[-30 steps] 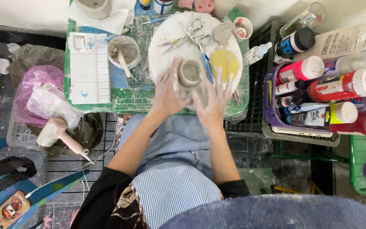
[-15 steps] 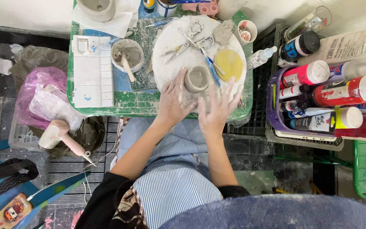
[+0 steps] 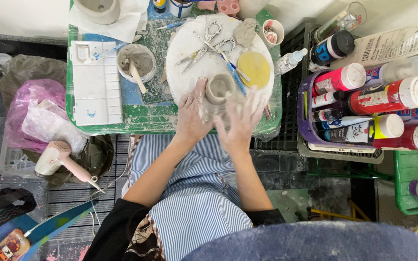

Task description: The person paints a liquid substance onto the inside and outside of a small clay cup using a brush, then smooths the exterior of the cup with a yellow sponge.

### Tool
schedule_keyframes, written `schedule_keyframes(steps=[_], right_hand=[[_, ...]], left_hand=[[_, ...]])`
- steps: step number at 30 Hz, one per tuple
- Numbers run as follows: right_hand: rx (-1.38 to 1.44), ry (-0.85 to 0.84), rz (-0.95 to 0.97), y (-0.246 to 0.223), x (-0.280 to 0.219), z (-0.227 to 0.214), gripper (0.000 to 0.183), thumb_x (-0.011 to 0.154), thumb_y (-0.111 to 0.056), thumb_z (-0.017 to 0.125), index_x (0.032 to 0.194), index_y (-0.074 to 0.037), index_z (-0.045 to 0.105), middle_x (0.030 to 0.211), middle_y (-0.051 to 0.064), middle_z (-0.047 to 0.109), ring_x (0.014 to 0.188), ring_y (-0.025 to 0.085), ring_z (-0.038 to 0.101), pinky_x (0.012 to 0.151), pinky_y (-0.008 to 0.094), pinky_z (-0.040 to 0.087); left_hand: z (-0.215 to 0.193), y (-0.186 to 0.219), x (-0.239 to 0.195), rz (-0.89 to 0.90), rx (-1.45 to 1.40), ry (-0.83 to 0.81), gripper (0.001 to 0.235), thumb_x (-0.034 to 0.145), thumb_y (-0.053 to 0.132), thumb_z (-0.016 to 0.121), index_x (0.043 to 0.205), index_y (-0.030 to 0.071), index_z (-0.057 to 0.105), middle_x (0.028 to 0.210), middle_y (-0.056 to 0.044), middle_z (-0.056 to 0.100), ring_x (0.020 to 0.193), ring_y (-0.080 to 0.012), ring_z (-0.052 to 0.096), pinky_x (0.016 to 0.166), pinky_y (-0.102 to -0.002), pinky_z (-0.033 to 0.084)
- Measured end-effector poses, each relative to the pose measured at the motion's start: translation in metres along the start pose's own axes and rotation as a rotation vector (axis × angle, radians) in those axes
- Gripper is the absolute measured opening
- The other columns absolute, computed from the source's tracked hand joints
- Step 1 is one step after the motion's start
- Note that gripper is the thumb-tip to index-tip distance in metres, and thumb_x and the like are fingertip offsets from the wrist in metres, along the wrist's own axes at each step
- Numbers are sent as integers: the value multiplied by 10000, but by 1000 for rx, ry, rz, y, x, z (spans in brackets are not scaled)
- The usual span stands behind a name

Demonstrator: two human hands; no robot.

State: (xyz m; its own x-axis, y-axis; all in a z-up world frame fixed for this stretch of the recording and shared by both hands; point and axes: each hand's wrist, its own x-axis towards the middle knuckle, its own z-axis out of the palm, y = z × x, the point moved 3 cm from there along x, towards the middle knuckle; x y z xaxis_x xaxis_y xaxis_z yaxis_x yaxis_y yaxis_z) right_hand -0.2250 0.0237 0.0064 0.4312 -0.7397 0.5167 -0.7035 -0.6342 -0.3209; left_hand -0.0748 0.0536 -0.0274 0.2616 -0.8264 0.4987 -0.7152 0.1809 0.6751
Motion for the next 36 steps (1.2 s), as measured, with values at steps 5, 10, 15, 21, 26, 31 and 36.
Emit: schedule_keyframes(steps=[5, 10, 15, 21, 26, 31, 36], right_hand=[[119, -52, 12, -3, 2, 1, 554, 986, -392, 638, 1510, -233, 553, 1742, 199, 184, 1645, 403, 108, 1348, 605, 77], [52, -83, -67, 14, 17, -9, 552, 956, -411, 669, 1479, -246, 606, 1717, 137, 227, 1599, 426, 103, 1310, 592, 100], [157, -14, 36, 45, 49, -29, 556, 991, -331, 628, 1506, -129, 570, 1682, 179, 337, 1577, 425, 249, 1307, 551, 194], [197, -24, 62, 73, 94, -35, 419, 1019, -98, 604, 1437, -74, 590, 1536, 185, 544, 1443, 362, 481, 1227, 440, 365], [188, -28, 211, 124, 172, -5, 305, 1017, -111, 574, 1315, -95, 638, 1223, 158, 639, 1039, 318, 653, 915, 432, 535], [-239, -186, 91, 210, 307, 80, 332, 1060, -306, 527, 1261, -92, 681, 1102, 215, 698, 1036, 436, 625, 895, 541, 471], [-462, -321, 11, 219, 364, 162, 803, 1033, -733, 418, 925, -5, 738, 975, 248, 711, 963, 427, 678, 824, 589, 484]], left_hand=[[1, -4, -3, 23, -15, 7, 1045, 876, 415, 821, 1603, -50, 231, 1624, -209, 411, 1457, -352, 489, 1196, -454, 353], [-10, 4, 4, -43, -47, -26, 1067, 812, 382, 842, 1604, -24, 253, 1612, -234, 425, 1381, -371, 530, 1180, -464, 369], [-30, 6, 31, -107, -245, -87, 1252, 689, 467, 932, 1618, 18, 223, 1454, -169, 597, 1297, -364, 592, 1130, -448, 450], [-22, -3, 69, 65, -396, -178, 1335, 651, 482, 957, 1608, -2, 161, 1413, -213, 592, 1285, -400, 603, 1104, -455, 464], [-14, -5, 62, 54, -278, -162, 1276, 714, 476, 935, 1605, -15, 165, 1393, -148, 633, 1255, -356, 632, 1104, -455, 457], [-12, -5, 60, 7, -218, -135, 1208, 737, 447, 914, 1596, -23, 207, 1391, -118, 645, 1212, -364, 638, 1071, -447, 469], [-13, -4, 61, -6, -178, -159, 1192, 738, 443, 913, 1575, -47, 221, 1384, -128, 627, 1176, -376, 631, 1044, -437, 482]])
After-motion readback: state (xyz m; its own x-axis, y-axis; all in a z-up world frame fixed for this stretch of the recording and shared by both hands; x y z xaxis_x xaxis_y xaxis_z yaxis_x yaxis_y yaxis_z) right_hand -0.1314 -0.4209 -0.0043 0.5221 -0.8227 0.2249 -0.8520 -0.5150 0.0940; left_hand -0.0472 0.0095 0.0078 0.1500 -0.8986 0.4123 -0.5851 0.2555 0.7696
